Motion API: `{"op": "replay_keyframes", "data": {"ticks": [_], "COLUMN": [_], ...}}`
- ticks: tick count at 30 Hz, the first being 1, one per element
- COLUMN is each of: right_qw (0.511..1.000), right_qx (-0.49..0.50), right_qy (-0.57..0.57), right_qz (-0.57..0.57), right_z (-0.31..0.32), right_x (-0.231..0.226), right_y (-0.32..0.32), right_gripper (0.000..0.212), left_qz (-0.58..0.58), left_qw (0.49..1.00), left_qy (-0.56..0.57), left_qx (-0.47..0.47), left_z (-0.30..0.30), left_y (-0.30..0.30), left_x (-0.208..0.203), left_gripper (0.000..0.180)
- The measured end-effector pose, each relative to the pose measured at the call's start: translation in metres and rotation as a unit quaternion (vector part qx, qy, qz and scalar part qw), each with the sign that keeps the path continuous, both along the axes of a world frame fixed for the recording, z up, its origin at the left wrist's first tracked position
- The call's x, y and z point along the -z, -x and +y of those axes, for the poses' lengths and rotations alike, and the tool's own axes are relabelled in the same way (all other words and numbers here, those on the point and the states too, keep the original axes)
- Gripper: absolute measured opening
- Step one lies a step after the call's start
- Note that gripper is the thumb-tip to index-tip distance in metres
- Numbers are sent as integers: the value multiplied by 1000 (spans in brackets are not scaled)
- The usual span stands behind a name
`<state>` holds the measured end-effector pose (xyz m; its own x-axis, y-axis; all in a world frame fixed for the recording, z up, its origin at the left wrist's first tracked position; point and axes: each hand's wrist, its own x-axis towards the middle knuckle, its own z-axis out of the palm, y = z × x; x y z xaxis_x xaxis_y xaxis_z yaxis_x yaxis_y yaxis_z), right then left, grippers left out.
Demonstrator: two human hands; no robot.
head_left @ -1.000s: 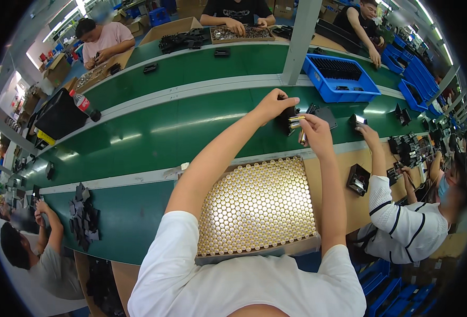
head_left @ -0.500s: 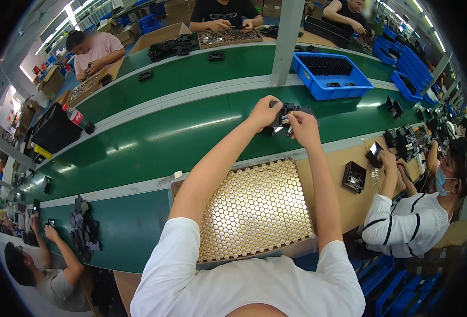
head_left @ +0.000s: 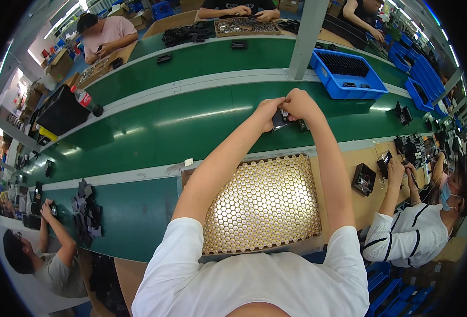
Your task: Assembling small metal components into black plastic housing units on a factory line.
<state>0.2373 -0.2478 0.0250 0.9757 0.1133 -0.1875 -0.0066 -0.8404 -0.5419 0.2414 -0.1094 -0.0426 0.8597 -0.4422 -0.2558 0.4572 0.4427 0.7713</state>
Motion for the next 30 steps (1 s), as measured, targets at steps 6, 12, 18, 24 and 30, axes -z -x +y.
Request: {"op": "replay_keyframes", "data": {"ticks": [6,12,18,24,30], "right_qw": [990,944,923,937,979], "right_qx": [18,-47,-78,-82,-123], "right_qy": [-91,-86,-78,-94,-143], "right_qz": [-102,-314,-368,-326,-74], "right_z": [23,34,44,64,94], "right_x": [8,40,64,54,12], "right_y": [25,55,55,49,50], "right_gripper": [16,14,30,34,31], "left_qz": [-23,-38,-61,-21,-134], "left_qw": [997,991,978,990,970], "left_qy": [-40,-92,-157,-57,-130], "left_qx": [-57,-95,-121,-126,-155], "left_z": [36,51,71,96,129], "left_y": [-7,-10,-11,-5,23], "left_x": [6,16,20,15,20], "left_gripper": [23,33,48,60,71]}}
